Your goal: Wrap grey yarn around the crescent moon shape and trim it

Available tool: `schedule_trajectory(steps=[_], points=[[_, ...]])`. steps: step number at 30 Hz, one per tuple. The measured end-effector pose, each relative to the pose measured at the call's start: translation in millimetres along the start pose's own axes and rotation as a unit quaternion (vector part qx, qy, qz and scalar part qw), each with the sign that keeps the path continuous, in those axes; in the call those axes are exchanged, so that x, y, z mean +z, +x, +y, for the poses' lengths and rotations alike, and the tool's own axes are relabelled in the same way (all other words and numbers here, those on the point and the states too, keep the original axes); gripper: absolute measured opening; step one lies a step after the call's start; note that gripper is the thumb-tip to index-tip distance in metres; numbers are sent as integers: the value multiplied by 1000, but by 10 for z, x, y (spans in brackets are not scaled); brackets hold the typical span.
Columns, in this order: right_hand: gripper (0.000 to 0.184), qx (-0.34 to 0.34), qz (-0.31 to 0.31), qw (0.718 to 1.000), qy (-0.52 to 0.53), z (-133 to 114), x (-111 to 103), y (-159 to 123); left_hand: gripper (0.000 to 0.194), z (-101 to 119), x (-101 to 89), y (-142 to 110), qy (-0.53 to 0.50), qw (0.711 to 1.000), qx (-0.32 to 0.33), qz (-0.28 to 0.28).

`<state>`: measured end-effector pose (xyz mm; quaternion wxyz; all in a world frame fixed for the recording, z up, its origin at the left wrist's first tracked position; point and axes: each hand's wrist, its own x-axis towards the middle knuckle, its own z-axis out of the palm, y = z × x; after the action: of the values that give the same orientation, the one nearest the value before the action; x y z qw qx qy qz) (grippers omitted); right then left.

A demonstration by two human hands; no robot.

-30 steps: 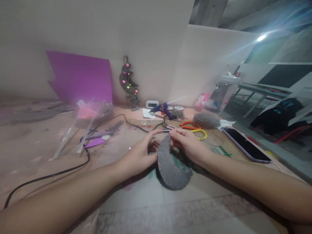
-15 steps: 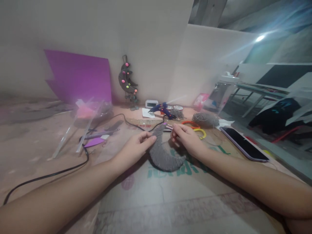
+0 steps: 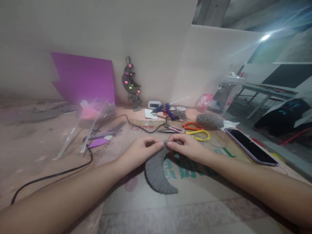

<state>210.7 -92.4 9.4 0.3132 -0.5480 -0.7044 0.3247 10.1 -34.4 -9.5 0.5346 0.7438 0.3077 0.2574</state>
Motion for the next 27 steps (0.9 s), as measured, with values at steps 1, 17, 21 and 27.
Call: schedule_trajectory(steps=[1,17,21,27], points=[[31,8,-21,1000,2,0,-17,5,32,3,2,0,-2,1000,1,-2],[34,38,138,940,309,-11,42,-6,37,-3,47,-26,-5,989,151,-12],[40,52,118,971,199,-21,127,-52,30,0,70,-54,72,976,204,31],[46,-3,42,990,136,-78,183,-55,41,89,43,-74,-42,997,-5,70]])
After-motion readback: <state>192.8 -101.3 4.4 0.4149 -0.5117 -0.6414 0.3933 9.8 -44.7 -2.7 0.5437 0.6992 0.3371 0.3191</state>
